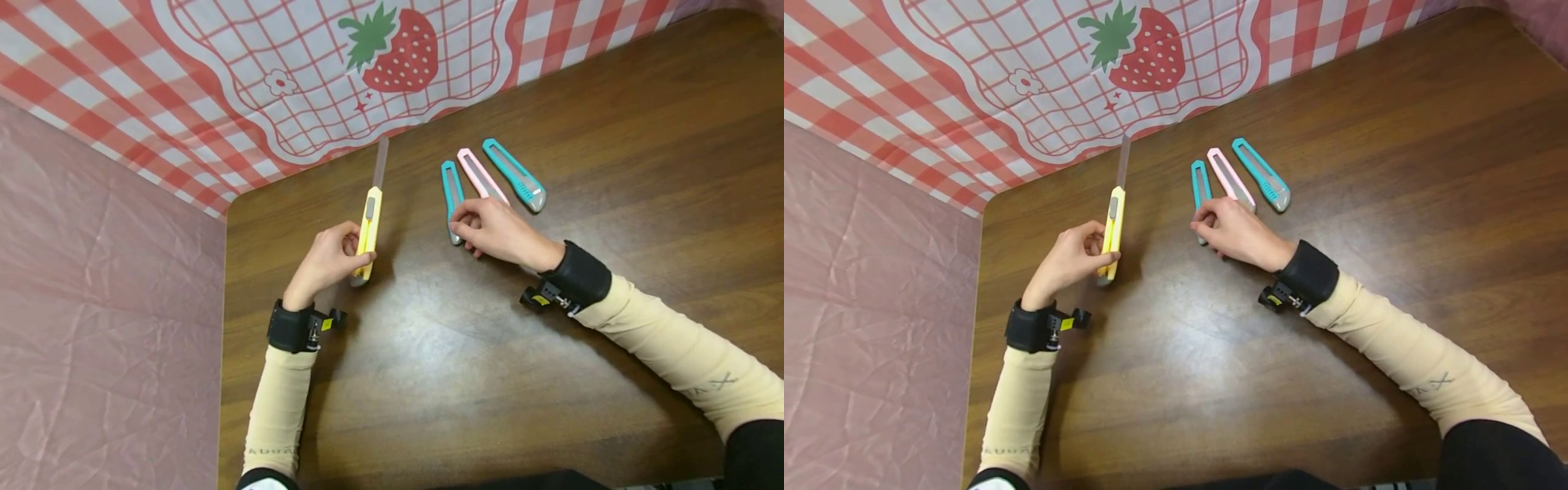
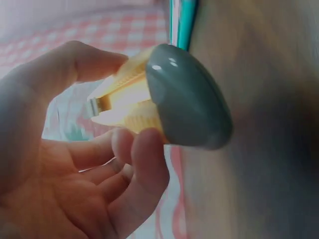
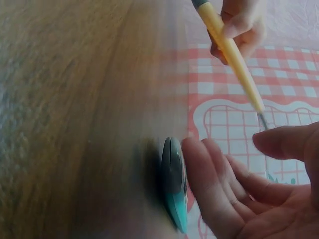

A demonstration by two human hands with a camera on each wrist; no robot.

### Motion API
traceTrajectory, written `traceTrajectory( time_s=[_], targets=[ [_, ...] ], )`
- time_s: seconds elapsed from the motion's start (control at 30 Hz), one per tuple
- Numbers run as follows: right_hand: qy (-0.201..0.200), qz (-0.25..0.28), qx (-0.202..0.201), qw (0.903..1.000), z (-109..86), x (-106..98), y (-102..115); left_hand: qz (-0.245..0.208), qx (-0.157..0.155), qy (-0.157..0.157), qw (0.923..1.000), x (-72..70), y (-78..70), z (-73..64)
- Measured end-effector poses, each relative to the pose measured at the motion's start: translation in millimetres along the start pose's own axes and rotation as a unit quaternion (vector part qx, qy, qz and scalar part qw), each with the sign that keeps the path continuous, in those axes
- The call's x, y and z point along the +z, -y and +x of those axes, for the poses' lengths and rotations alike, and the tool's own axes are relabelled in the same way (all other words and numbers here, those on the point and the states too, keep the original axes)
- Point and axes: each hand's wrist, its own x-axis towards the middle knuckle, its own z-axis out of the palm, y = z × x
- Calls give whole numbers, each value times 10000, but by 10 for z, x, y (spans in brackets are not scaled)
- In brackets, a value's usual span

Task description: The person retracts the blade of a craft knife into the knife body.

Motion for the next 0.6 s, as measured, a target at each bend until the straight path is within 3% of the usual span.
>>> traceTrajectory(
  time_s=[0.33,0.47,0.6],
  targets=[
    [396,700,1,9968,0,56,107,151,1149,-245,9930,448,-381,12],
    [374,834,81,9958,-6,66,110,210,1379,-255,9899,586,-463,16],
    [355,1090,68,9934,-11,72,101,258,1392,-327,9894,702,-504,11]
  ],
)
